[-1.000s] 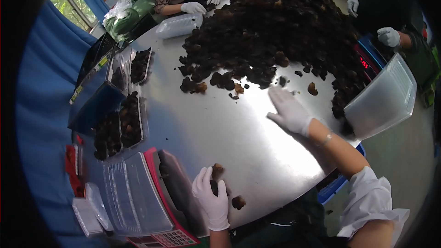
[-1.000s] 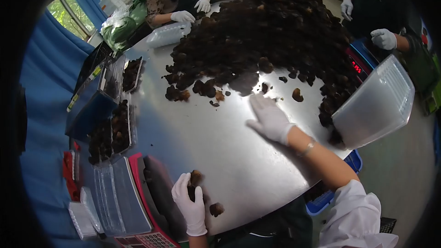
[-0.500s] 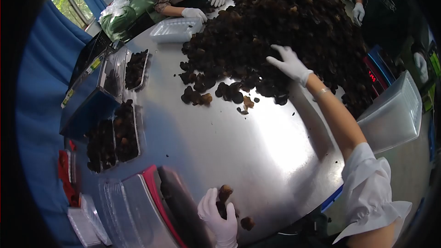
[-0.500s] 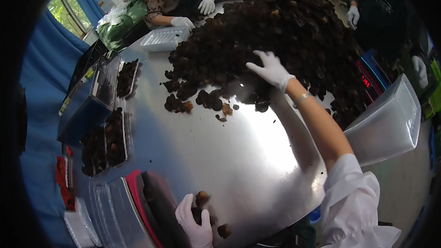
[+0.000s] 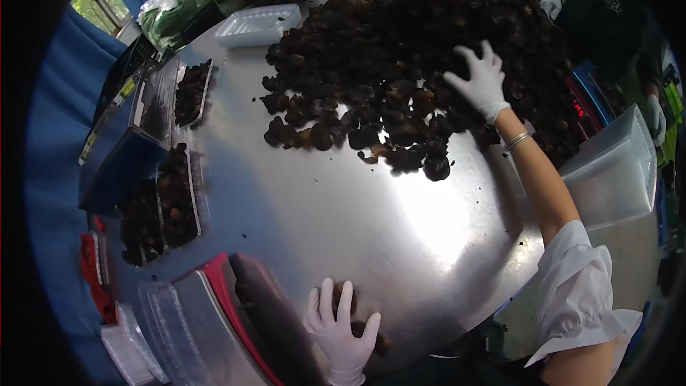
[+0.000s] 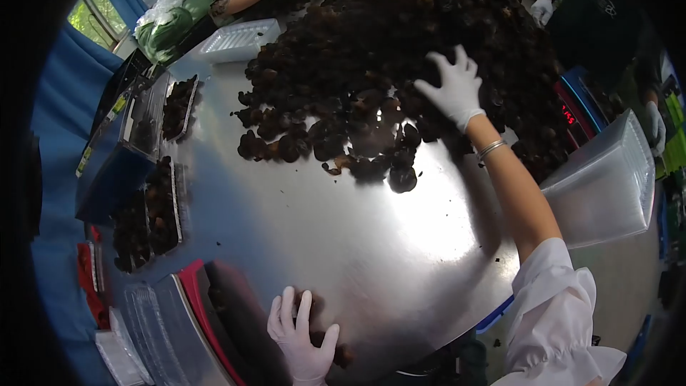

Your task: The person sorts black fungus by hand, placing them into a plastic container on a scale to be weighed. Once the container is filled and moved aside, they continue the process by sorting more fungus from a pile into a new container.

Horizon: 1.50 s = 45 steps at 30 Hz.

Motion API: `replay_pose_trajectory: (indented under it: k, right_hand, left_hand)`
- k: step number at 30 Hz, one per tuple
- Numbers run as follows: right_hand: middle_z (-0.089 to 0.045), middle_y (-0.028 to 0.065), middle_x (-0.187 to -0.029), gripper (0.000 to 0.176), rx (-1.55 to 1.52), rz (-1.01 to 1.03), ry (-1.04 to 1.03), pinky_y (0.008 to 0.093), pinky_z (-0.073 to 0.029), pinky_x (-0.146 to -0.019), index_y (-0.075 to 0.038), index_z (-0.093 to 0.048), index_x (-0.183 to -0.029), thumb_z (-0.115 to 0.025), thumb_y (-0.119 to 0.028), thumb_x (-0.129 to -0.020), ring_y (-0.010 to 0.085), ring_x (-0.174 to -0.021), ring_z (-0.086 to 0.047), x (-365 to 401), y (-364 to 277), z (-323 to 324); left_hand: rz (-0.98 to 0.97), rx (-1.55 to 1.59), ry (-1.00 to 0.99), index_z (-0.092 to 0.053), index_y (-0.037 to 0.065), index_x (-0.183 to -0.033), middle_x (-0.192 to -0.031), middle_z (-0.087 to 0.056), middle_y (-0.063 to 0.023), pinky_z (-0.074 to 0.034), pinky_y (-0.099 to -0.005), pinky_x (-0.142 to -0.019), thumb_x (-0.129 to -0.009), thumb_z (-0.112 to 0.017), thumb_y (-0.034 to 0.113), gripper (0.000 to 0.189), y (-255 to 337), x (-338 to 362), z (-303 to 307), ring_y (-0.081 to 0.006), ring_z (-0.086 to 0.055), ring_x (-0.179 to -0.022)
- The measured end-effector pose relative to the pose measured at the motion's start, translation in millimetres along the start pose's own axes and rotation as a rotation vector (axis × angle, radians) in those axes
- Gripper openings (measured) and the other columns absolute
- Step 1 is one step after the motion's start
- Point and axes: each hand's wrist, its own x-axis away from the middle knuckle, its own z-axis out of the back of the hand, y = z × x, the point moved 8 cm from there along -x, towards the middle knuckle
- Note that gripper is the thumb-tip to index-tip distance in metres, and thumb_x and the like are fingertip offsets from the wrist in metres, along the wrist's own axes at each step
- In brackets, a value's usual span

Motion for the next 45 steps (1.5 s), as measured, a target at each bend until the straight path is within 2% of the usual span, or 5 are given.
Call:
replay_pose_trajectory:
  k: [5,8,20,29,45]
  right_hand:
    - [-0.053,0.0199,-0.141,0.044,-0.480,0.273,-0.428,0.0407,-0.045,-0.104,-0.012,-0.062,-0.132,-0.068,-0.021,-0.089,0.0326,-0.122,-0.054,39.0,-60.0,31.4]
    - [-0.054,0.0200,-0.141,0.052,-0.671,-0.071,-0.410,0.0415,-0.045,-0.105,-0.011,-0.059,-0.138,-0.069,-0.026,-0.090,0.0317,-0.123,-0.054,46.9,-55.0,75.1]
    - [-0.040,0.0262,-0.152,0.055,-0.402,0.499,-0.791,0.0622,-0.029,-0.115,-0.011,-0.057,-0.137,-0.066,-0.039,-0.090,0.0476,-0.139,-0.037,275.0,-168.4,135.8]
    - [-0.064,0.0072,-0.129,0.030,-0.601,0.132,-0.449,0.0569,-0.029,-0.116,-0.014,-0.071,-0.118,-0.067,-0.014,-0.088,0.0324,-0.130,-0.051,297.0,-149.1,187.9]
    - [-0.055,0.0195,-0.133,0.040,-0.510,-0.243,-0.119,0.0428,-0.050,-0.098,-0.004,-0.060,-0.127,-0.068,-0.007,-0.088,0.0359,-0.110,-0.060,252.6,-85.7,172.9]
  left_hand:
    - [0.028,0.088,0.045,-0.065,0.013,-0.124,-0.137,-0.056,-0.0094,-0.031,-0.0495,-0.111,-0.077,-0.074,0.018,0.048,-4.4,2.2,-0.3,-0.0352,-0.045,-0.131]
    - [0.066,0.151,0.076,-0.067,0.014,-0.114,-0.135,-0.056,-0.0073,-0.032,-0.0495,-0.109,-0.075,-0.075,0.015,0.040,-10.4,6.1,-2.1,-0.0352,-0.046,-0.129]
    - [0.049,0.142,0.149,-0.067,0.011,-0.113,-0.133,-0.058,-0.0093,-0.033,-0.0485,-0.111,-0.080,-0.072,0.011,0.034,-8.1,7.3,0.2,-0.0352,-0.049,-0.129]
    - [-0.005,0.137,0.165,-0.067,0.011,-0.118,-0.133,-0.058,-0.0112,-0.036,-0.0483,-0.110,-0.081,-0.072,0.012,0.037,-5.1,9.3,3.5,-0.0362,-0.049,-0.129]
    - [-0.046,0.152,0.107,-0.063,0.011,-0.129,-0.141,-0.051,-0.0146,-0.031,-0.0517,-0.115,-0.083,-0.073,0.015,0.047,-0.8,13.6,-1.2,-0.0394,-0.042,-0.134]
